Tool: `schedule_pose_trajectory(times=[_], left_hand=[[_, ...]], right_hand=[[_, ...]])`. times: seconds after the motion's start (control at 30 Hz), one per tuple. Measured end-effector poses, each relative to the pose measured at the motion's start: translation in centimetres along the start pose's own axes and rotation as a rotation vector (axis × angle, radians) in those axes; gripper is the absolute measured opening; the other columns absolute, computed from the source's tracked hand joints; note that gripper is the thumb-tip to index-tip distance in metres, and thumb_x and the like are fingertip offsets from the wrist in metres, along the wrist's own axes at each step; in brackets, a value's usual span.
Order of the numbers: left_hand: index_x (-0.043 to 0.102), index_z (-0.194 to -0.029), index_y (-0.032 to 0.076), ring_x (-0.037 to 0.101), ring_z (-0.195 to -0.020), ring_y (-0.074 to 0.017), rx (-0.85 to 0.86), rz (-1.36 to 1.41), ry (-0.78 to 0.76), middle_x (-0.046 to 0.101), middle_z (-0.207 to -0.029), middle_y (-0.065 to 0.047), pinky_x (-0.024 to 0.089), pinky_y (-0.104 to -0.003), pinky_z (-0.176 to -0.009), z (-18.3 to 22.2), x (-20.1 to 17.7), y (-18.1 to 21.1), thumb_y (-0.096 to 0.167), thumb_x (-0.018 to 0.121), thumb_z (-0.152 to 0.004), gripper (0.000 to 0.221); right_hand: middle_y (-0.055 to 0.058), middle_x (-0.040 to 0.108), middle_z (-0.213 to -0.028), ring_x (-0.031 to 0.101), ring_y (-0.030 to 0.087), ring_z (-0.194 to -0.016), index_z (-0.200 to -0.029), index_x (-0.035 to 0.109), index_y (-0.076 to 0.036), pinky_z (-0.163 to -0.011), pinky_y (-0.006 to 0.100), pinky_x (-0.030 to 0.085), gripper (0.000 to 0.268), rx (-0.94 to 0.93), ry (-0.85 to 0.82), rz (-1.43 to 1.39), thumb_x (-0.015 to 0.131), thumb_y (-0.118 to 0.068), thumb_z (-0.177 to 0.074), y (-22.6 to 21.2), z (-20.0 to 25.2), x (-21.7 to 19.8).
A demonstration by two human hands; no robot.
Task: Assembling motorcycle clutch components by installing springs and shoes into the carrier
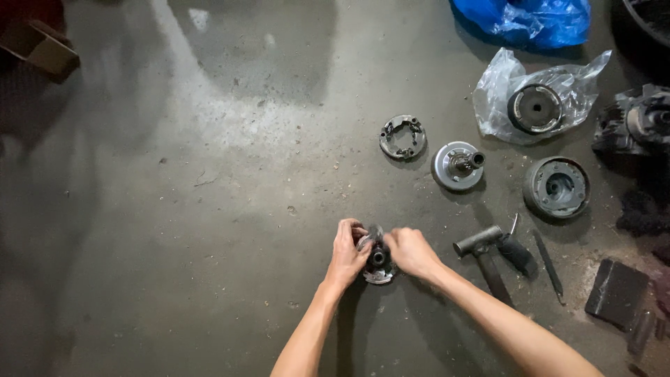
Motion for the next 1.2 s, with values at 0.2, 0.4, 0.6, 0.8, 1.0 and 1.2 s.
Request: schedule_pose_trajectory(times=[0.2, 0.4, 0.6, 0.8, 1.0, 1.2], left_hand=[[0.053, -0.110, 0.004, 0.068, -0.093, -0.0409, 0.080, -0.037, 0.033, 0.057, -0.101, -0.014, 0.061, -0.046, -0.078, 0.0, 0.1, -0.4, 0.003, 0.083, -0.079, 0.043], [0.058, -0.105, 0.005, 0.068, -0.094, -0.0418, 0.126, -0.039, 0.065, 0.058, -0.103, -0.014, 0.060, -0.048, -0.078, 0.5, -0.5, 1.5, 0.002, 0.082, -0.079, 0.036], [0.060, -0.106, 0.005, 0.066, -0.092, -0.0324, 0.154, -0.033, 0.077, 0.060, -0.105, -0.010, 0.057, -0.041, -0.081, 0.6, -0.7, 1.8, 0.000, 0.078, -0.077, 0.034], [0.062, -0.102, 0.005, 0.065, -0.085, -0.0214, 0.128, -0.021, 0.093, 0.063, -0.102, -0.005, 0.055, -0.032, -0.078, 0.2, -0.7, 1.4, 0.000, 0.077, -0.073, 0.033], [0.062, -0.104, 0.004, 0.066, -0.087, -0.0237, 0.115, -0.038, 0.073, 0.063, -0.108, -0.007, 0.055, -0.034, -0.079, -0.7, -0.6, 1.7, 0.002, 0.075, -0.079, 0.028], [0.060, -0.119, 0.000, 0.068, -0.097, -0.0259, 0.150, 0.002, 0.384, 0.063, -0.122, -0.013, 0.056, -0.035, -0.086, -2.1, -5.1, 5.2, 0.013, 0.065, -0.093, 0.029]], right_hand=[[0.028, 0.076, -0.096, 0.070, 0.047, -0.102, -0.096, 0.076, -0.001, -0.084, 0.059, 0.057, 0.040, 0.007, 0.000, 0.041, 0.051, -0.033, -0.099, 0.7, -0.3, -0.9], [0.022, 0.074, -0.093, 0.075, 0.040, -0.091, -0.111, 0.070, -0.007, -0.076, 0.049, 0.061, 0.032, -0.167, 0.334, 0.327, 0.054, -0.033, -0.101, 2.2, 0.5, -6.4], [0.027, 0.051, -0.133, 0.057, 0.043, -0.119, -0.139, 0.051, 0.000, -0.096, 0.046, 0.052, 0.063, -0.529, 0.573, 0.441, 0.074, -0.026, -0.086, -2.8, -5.9, -11.2], [0.029, 0.006, -0.168, 0.010, 0.055, -0.151, -0.163, 0.015, -0.005, -0.114, 0.070, 0.029, 0.123, -0.069, 0.268, 0.455, 0.089, -0.044, -0.073, -3.3, -17.9, -12.0], [0.034, 0.027, -0.156, 0.035, 0.056, -0.136, -0.160, 0.019, -0.003, -0.105, 0.070, 0.037, 0.118, -0.056, 0.303, 0.384, 0.090, -0.029, -0.069, -4.0, -16.8, -8.0], [0.031, 0.040, -0.148, 0.042, 0.049, -0.130, -0.156, 0.023, 0.000, -0.104, 0.066, 0.043, 0.116, -0.316, 0.344, 0.196, 0.087, -0.033, -0.065, -8.6, -7.1, -7.0]])
Point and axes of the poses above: each hand's wrist, its own z-axis away from the middle knuckle, its own x-axis out of the palm, y = z × x, the point moved 8 cm from there along -z, towards the middle knuckle
